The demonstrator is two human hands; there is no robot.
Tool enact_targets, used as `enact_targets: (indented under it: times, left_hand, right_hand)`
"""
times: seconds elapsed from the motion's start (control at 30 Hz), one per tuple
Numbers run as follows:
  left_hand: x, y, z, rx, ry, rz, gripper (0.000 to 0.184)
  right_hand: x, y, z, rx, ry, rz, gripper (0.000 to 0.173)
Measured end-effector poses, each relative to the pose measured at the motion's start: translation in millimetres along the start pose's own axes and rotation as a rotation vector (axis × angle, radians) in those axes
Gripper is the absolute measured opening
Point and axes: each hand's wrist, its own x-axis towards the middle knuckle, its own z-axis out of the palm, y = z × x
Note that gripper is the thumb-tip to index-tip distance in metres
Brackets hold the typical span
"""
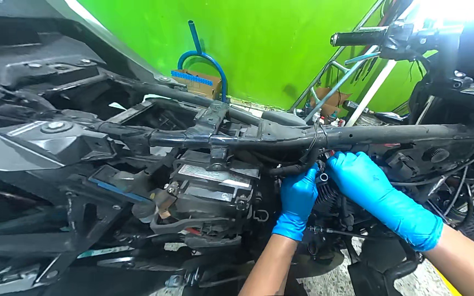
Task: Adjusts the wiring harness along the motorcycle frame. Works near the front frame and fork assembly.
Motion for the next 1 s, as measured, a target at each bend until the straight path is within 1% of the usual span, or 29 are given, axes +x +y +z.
enact_targets:
  times: [0.13, 0.23, 0.3, 0.43, 0.5, 0.53, 0.6, 0.7, 0.77, 0.8, 0.87, 0.93, 0.97, 1.0]
  left_hand:
    - [3, -4, -6, 0.091, -0.099, 0.073, 0.023]
    - [3, -3, -3, 0.068, -0.064, 0.061, 0.02]
    - [3, -3, -2, 0.054, -0.022, 0.057, 0.022]
    - [3, -4, -6, 0.078, -0.097, 0.077, 0.024]
    - [5, -5, -5, 0.096, -0.095, 0.081, 0.026]
    - [6, -4, -5, 0.088, -0.093, 0.069, 0.022]
    - [7, -5, -6, 0.065, -0.094, 0.052, 0.017]
    - [8, -3, -10, 0.048, -0.137, 0.029, 0.024]
    - [8, -1, -15, 0.045, -0.195, 0.028, 0.022]
    - [9, -1, -17, 0.054, -0.206, 0.039, 0.022]
    - [11, -1, -18, 0.108, -0.189, 0.085, 0.027]
    - [13, -1, -20, 0.146, -0.195, 0.111, 0.021]
    - [13, -1, -22, 0.151, -0.21, 0.114, 0.018]
    - [14, 0, -24, 0.152, -0.228, 0.115, 0.018]
  right_hand:
    - [1, -2, -4, -0.006, -0.038, 0.013, 0.011]
    - [0, -2, -4, 0.016, -0.029, 0.011, 0.009]
    - [0, -1, -3, 0.03, -0.017, 0.016, 0.01]
    - [-1, -3, -5, 0.042, -0.028, 0.029, 0.011]
    - [0, -4, -4, 0.042, -0.015, 0.027, 0.009]
    - [0, -4, -4, 0.039, -0.017, 0.025, 0.01]
    - [2, -6, -6, 0.04, -0.058, 0.038, 0.012]
    - [6, -9, -13, 0.041, -0.132, 0.067, 0.014]
    - [6, -10, -15, 0.047, -0.157, 0.083, 0.012]
    - [6, -10, -17, 0.049, -0.168, 0.09, 0.012]
    - [7, -10, -17, 0.057, -0.172, 0.091, 0.011]
    - [9, -9, -17, 0.057, -0.203, 0.093, 0.015]
    - [11, -9, -18, 0.06, -0.256, 0.103, 0.018]
    - [13, -8, -19, 0.069, -0.298, 0.116, 0.021]
